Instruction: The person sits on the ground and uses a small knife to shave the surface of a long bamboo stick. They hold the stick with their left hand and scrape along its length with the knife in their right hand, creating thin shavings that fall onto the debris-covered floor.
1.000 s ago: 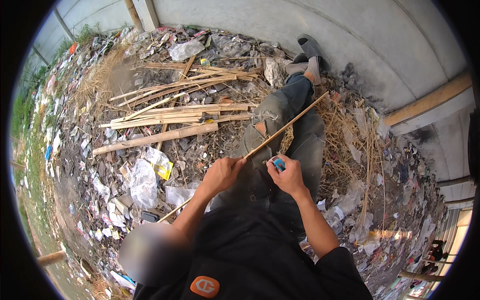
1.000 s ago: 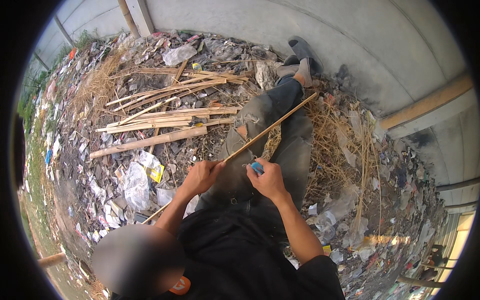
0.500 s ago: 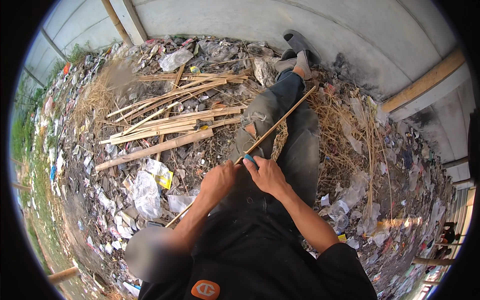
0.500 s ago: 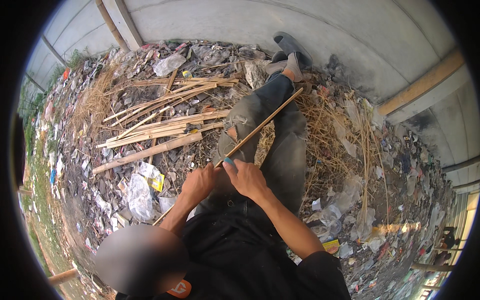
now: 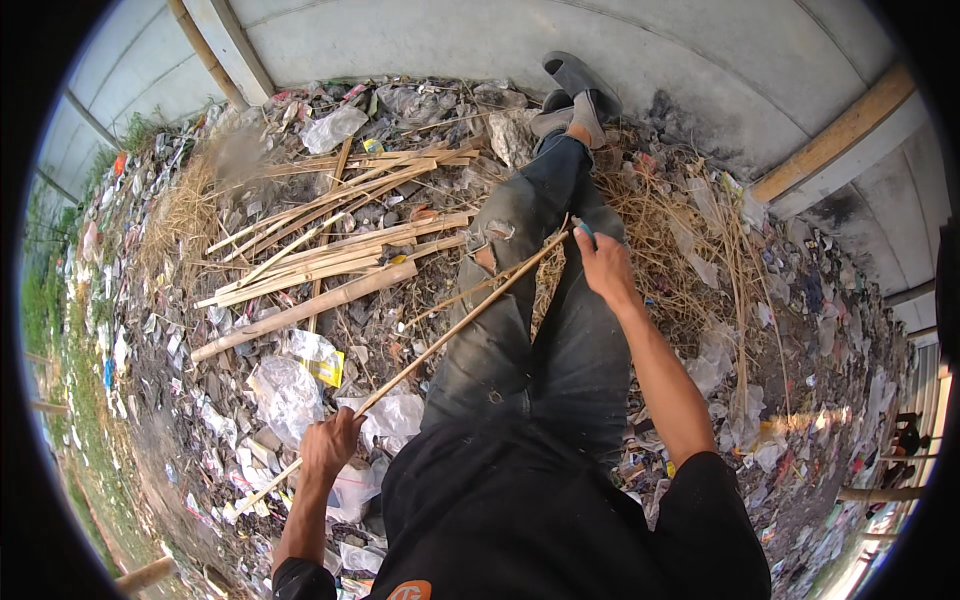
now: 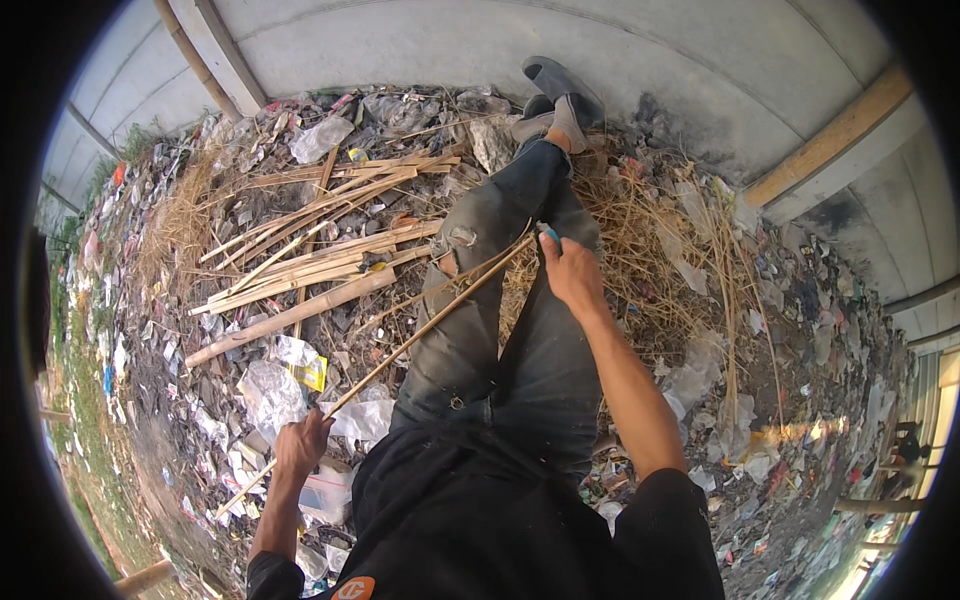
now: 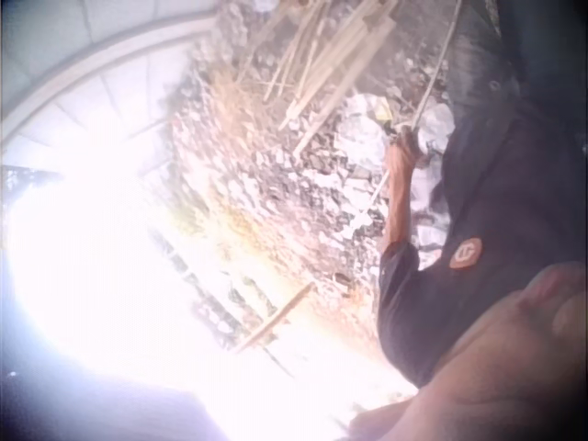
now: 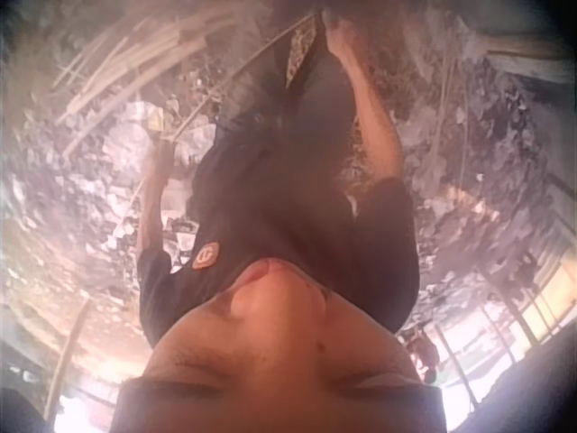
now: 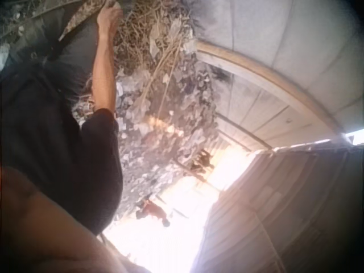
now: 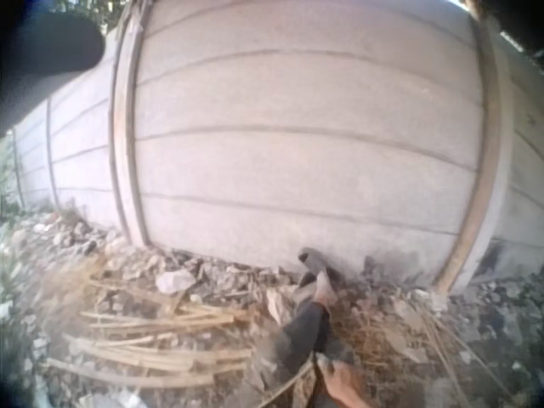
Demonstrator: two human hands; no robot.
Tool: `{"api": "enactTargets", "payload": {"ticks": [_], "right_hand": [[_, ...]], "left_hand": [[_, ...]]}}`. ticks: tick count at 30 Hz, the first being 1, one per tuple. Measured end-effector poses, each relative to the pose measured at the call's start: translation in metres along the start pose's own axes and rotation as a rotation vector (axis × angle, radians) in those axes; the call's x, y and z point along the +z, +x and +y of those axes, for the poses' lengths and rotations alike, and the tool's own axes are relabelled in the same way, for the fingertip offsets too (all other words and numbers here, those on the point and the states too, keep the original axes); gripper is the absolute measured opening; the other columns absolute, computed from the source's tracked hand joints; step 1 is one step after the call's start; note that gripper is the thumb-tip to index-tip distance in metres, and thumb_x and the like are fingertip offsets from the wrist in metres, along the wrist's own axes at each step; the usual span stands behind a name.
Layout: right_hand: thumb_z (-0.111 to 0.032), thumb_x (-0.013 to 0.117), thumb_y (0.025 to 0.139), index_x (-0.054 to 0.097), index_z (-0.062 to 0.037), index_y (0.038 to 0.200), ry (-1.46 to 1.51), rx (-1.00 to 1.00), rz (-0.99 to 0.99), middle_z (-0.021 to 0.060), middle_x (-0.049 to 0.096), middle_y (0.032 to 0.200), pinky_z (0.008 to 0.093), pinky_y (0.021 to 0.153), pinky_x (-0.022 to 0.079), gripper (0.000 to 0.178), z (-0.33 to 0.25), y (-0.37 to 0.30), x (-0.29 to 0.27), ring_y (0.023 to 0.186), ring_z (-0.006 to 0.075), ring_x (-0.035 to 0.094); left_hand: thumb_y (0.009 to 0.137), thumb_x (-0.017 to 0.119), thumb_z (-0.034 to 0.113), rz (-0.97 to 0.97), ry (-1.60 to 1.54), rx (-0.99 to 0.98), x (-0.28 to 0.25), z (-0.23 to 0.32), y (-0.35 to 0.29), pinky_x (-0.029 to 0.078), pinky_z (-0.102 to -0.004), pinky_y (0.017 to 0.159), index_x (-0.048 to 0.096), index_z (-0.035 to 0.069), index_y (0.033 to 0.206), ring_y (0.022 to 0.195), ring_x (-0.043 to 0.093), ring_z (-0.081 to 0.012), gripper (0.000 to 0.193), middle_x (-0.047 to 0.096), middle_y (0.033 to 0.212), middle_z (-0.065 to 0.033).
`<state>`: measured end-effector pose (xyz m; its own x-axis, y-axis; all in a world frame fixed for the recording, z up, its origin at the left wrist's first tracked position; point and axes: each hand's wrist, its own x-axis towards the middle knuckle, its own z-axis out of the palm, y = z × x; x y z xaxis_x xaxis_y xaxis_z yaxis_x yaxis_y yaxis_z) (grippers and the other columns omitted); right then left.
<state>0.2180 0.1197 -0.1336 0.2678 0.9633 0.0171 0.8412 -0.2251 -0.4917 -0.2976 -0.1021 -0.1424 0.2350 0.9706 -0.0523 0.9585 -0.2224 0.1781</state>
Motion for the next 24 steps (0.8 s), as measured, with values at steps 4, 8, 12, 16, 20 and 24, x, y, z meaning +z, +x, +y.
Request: {"api": "enactTargets", "payload": {"ticks": [4, 8, 12, 16, 20, 24], "right_hand": [[-0.057, 0.046, 0.108, 0.069, 0.0048, 0.098, -0.001, 0.058, 0.205, 0.0278, 0.067, 0.083, 0.0537, 0.075, 0.049, 0.067, 0.079, 0.043, -0.037, 0.083, 0.0469, 0.066], [-0.059, 0.047, 0.107, 0.068, 0.0048, 0.101, 0.206, 0.022, 0.106, 0.0287, 0.066, 0.086, 0.0522, 0.076, 0.048, 0.067, 0.02, 0.011, -0.08, 0.085, 0.047, 0.065], [-0.057, 0.048, 0.108, 0.067, 0.0039, 0.1, 0.221, -0.039, 0.011, 0.0254, 0.064, 0.081, 0.05, 0.074, 0.047, 0.064, -0.003, -0.024, -0.063, 0.081, 0.0412, 0.066], [-0.053, 0.07, 0.098, 0.062, -0.0006, 0.093, 0.312, -0.152, -0.245, 0.011, 0.057, 0.07, 0.0406, 0.063, 0.045, 0.053, -0.038, -0.07, -0.034, 0.064, 0.0227, 0.056], [-0.042, 0.091, 0.075, 0.064, -0.0037, 0.102, 0.203, -0.515, -0.64, 0.0138, 0.066, 0.072, 0.045, 0.067, 0.052, 0.053, -0.045, -0.112, -0.012, 0.069, 0.0354, 0.066], [-0.028, 0.087, 0.082, 0.069, -0.0029, 0.09, 0.146, -0.563, -0.573, 0.0208, 0.067, 0.074, 0.0472, 0.064, 0.05, 0.032, -0.028, -0.11, -0.008, 0.073, 0.0405, 0.07]], "left_hand": [[0.1, 0.068, 0.035, -0.053, 0.009, -0.009, 0.001, -0.034, -0.031, 0.049, -0.0519, 0.046, 0.055, 0.011, 0.099, 0.055, 0.065, -0.0408, 0.027, 0.068, 0.072, -0.0148], [0.101, 0.065, 0.034, -0.02, -0.149, -0.079, 0.006, 0.008, -0.002, 0.052, -0.0535, 0.055, 0.058, 0.01, 0.1, 0.065, 0.068, -0.0432, 0.025, 0.068, 0.074, -0.0172], [0.106, 0.057, 0.037, -0.068, -0.229, -0.117, 0.002, 0.067, 0.062, 0.052, -0.0559, 0.059, 0.059, 0.009, 0.1, 0.069, 0.068, -0.0456, 0.029, 0.068, 0.074, -0.0213], [0.108, 0.053, 0.039, -0.022, -0.388, -0.115, 0.001, 0.107, 0.101, 0.051, -0.059, 0.061, 0.06, 0.006, 0.095, 0.067, 0.066, -0.049, 0.037, 0.065, 0.067, -0.0238], [0.109, 0.051, 0.04, -0.055, -0.422, -0.072, 0.003, 0.114, 0.121, 0.05, -0.0583, 0.063, 0.061, 0.005, 0.091, 0.069, 0.065, -0.05, 0.041, 0.064, 0.067, -0.0242], [0.109, 0.052, 0.04, -0.061, -0.476, -0.07, 0.001, 0.11, 0.123, 0.049, -0.0558, 0.064, 0.061, 0.003, 0.089, 0.071, 0.065, -0.0492, 0.042, 0.063, 0.067, -0.024]]}}
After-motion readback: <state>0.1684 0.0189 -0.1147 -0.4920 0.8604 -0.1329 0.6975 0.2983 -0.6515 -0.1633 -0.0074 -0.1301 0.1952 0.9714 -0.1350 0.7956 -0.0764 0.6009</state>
